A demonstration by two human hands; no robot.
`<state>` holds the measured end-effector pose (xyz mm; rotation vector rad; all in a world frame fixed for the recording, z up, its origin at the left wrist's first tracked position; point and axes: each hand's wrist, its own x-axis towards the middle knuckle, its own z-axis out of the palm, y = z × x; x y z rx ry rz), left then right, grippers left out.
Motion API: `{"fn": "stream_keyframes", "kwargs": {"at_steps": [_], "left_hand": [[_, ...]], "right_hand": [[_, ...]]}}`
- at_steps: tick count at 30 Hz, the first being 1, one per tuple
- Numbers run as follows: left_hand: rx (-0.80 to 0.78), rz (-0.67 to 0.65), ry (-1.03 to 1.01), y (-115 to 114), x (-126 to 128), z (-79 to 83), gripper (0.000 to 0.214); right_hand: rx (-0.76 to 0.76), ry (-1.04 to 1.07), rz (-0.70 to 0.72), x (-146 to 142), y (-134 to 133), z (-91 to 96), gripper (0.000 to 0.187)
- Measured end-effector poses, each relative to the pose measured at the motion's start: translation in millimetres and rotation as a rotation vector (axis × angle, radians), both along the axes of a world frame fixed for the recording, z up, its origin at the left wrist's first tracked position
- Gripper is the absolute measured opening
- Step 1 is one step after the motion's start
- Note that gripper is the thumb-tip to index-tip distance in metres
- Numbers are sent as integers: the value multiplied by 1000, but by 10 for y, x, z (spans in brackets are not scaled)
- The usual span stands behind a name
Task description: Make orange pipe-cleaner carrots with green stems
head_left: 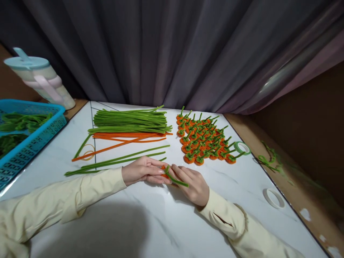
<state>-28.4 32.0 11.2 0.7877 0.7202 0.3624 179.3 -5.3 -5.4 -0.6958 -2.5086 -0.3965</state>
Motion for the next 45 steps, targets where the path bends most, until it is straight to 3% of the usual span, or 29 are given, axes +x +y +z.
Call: {"fn": "stream_keyframes", "kwargs": {"at_steps": [8,12,19,23,28,32,38,41,43,45], "left_hand": [[30,113,-1,2,1,-41,41],[93,111,-46,6,9,-46,49],[96,77,14,-26,39,-1,36],[110,84,37,-25,49,-16,40],[156,121,15,-7,44,-54,37],[219,195,6,-9,43,-67,37],[326,216,26,-57,57,-50,34],[344,202,29,-68,51,-53,35],[359,214,32,-66,42,-60,35],[379,249,39,-59,34,-64,35]], "right_hand": [[-124,139,-104,-51,3,23,32],[-167,313,-63,-45,-20,49,39],[63,463,56,-53,-39,44,39],[243,348,31,-65,-47,57,25],[281,221,-151,-51,-54,22,24],[205,186,-222,-57,-43,-14,19],[114,146,-40,-85,-34,-34,18],[63,135,-37,-101,-32,-5,11],[-67,142,-122,-101,-32,58,9],[-304,118,-275,-91,-39,165,20]]}}
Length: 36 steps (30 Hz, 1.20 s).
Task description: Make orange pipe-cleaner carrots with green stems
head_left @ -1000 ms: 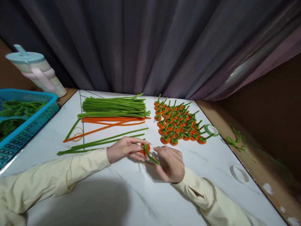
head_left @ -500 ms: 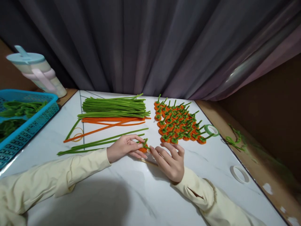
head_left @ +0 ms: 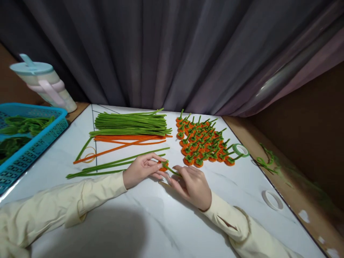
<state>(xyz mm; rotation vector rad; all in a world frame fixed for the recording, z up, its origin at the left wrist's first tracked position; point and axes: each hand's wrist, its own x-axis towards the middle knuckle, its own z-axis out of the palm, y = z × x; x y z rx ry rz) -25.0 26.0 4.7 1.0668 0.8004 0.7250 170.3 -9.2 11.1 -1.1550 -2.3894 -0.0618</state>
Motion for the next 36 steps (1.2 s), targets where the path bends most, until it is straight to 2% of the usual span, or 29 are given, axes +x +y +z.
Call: {"fn": "stream_keyframes", "kwargs": {"at_steps": [3,6,9,14,17,19,23,25,27,30,33,36], "left_hand": [[36,72,26,10,-5,9,36],[58,109,36,13,-3,19,37],[77,125,-3,9,-3,14,35],[90,159,-24,7,-7,18,32],[59,182,-39,28,-12,34,36],[38,204,-43,47,-15,42,38],[38,245,-69,64,-16,48,37],[47,241,-86,61,-16,50,36],[44,235,-97,55,-19,53,34],[28,225,-109,49,-25,57,34],[23,203,-112,47,-23,60,34],[60,194,-85,35,-12,42,32]], "right_hand": [[-422,-177,-142,20,-32,205,29],[-650,-374,-135,8,-93,366,21],[-714,-476,-112,-46,-160,426,14],[-736,-489,-112,-71,-180,394,21],[-759,-334,-106,29,-127,357,25],[-848,-159,-38,119,-80,347,32],[-1324,281,222,233,2,364,58],[-1507,498,297,224,29,366,60],[-1615,682,314,178,46,354,59],[-1678,903,238,77,48,314,47],[-1653,1070,146,-16,22,265,31],[-1634,1184,129,-92,-28,227,40]]}}
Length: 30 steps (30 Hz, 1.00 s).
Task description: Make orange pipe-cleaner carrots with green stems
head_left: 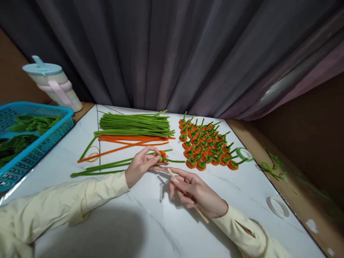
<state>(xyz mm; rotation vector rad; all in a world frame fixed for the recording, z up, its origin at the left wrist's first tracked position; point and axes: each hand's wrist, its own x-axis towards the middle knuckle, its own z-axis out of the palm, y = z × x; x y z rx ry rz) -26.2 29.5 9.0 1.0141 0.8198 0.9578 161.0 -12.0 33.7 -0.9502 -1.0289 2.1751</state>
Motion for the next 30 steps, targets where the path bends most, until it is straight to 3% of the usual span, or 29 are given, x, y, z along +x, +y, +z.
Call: {"fn": "stream_keyframes", "kwargs": {"at_steps": [5,11,14,20,30], "left_hand": [[246,14,255,-82,9,-74,21],[826,87,603,-174,-34,-151,15],[1009,97,671,-179,-55,-182,19],[995,51,650,-155,-52,-170,38],[975,60,626,-145,-37,-190,34]], "right_hand": [[-40,74,-89,-110,-70,-27,46],[-68,45,-151,-130,-68,-92,40],[-63,57,-132,-125,-69,-126,41],[-98,75,-183,-154,-77,-142,39],[-138,104,-183,-112,-16,-219,34]]}}
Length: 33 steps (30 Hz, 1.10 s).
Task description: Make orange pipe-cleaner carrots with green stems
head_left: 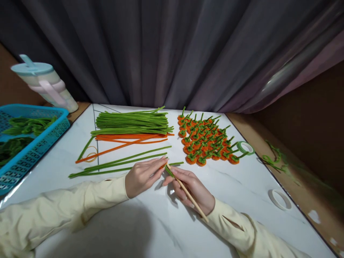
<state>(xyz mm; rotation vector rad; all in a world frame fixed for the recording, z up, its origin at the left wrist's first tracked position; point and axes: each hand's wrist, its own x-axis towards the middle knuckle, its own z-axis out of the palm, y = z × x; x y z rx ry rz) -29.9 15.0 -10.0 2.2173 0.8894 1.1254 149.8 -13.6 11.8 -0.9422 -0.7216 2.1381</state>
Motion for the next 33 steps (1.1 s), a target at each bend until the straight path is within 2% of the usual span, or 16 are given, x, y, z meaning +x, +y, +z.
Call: {"fn": "stream_keyframes", "kwargs": {"at_steps": [11,18,26,33], "left_hand": [[94,-1,100,-24,22,44,30],[189,66,87,25,26,-34,35],[372,85,138,31,35,-18,31],[331,76,156,24,34,-23,30]], "right_hand": [[70,-54,13,3,-16,-39,42],[28,-5,24,47,40,-65,38],[84,-65,57,46,18,-84,50],[117,-79,74,43,6,-82,49]]}}
